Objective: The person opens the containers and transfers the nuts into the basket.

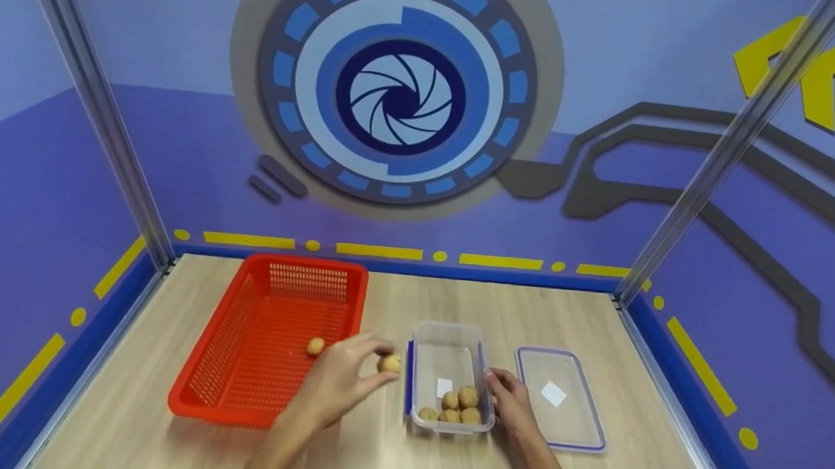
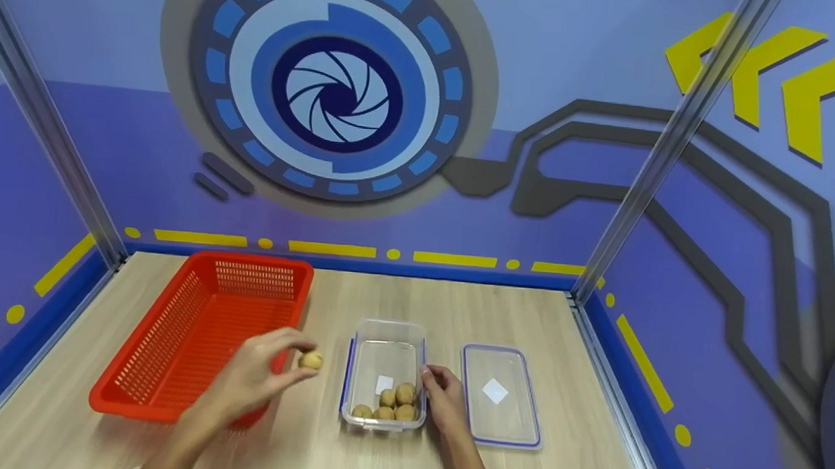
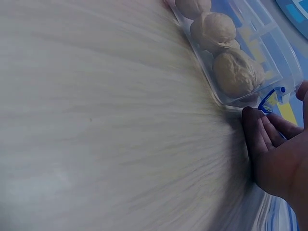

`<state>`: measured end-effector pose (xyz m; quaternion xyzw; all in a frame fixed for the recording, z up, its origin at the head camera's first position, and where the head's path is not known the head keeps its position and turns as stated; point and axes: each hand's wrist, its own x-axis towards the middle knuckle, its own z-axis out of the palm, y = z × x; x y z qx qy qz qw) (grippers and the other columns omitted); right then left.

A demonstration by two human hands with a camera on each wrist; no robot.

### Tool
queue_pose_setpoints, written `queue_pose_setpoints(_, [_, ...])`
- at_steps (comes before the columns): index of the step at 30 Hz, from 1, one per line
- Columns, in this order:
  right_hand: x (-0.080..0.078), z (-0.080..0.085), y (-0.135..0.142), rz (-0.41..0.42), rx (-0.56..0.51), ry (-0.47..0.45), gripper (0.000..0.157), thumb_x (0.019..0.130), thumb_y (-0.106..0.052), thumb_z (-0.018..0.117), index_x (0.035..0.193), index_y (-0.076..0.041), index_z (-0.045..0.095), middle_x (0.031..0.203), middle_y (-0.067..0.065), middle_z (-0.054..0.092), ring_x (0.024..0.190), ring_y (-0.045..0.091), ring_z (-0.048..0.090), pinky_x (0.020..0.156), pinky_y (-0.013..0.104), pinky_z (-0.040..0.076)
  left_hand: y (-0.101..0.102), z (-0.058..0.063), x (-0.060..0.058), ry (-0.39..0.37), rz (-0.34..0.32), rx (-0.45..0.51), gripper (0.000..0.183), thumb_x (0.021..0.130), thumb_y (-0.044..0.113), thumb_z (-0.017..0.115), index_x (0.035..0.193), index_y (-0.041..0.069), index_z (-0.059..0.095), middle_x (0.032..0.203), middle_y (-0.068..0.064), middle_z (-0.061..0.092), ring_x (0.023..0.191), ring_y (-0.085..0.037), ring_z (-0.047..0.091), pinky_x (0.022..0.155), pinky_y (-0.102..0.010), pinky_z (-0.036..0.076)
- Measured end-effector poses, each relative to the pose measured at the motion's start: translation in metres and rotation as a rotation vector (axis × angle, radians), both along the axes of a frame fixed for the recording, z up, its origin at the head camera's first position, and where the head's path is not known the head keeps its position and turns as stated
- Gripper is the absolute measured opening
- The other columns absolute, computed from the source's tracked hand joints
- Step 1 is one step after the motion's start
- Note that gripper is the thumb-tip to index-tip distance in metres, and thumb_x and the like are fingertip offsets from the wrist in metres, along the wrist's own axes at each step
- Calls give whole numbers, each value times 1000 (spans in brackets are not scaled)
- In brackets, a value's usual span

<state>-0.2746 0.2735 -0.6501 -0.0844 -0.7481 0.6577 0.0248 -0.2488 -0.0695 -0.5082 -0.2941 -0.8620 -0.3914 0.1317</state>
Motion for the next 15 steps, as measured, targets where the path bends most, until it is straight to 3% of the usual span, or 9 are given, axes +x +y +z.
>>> queue_pose_setpoints(6, [-2, -1, -5, -3, -60, -10, 47, 109, -28, 62, 135, 11, 59, 126, 23, 63, 110, 27, 60, 86, 32, 56, -37, 4, -4, -38, 146, 25, 34, 87, 28, 90, 117, 22, 76, 112, 14, 73, 102, -7, 69, 95, -37, 60])
queue_pose_setpoints(11, [0, -2, -4, -3, -83, -20, 47, 109, -27, 61, 135, 12, 58, 125, 23, 63, 108, 26, 64, 85, 33, 58, -60, -1, -11, -80, 166, 102, 32, 86, 24, 91, 114, 26, 76, 109, 17, 72, 101, -9, 70, 93, -32, 60])
queue_pose_setpoints(15, [0, -1, 0, -14, -62, -16, 46, 110, -27, 60, 135, 12, 58, 125, 23, 64, 107, 26, 63, 84, 32, 57, -71, -8, -23, -69, 182, 175, 34, 84, 21, 91, 114, 24, 76, 109, 15, 73, 102, -7, 69, 93, -34, 60])
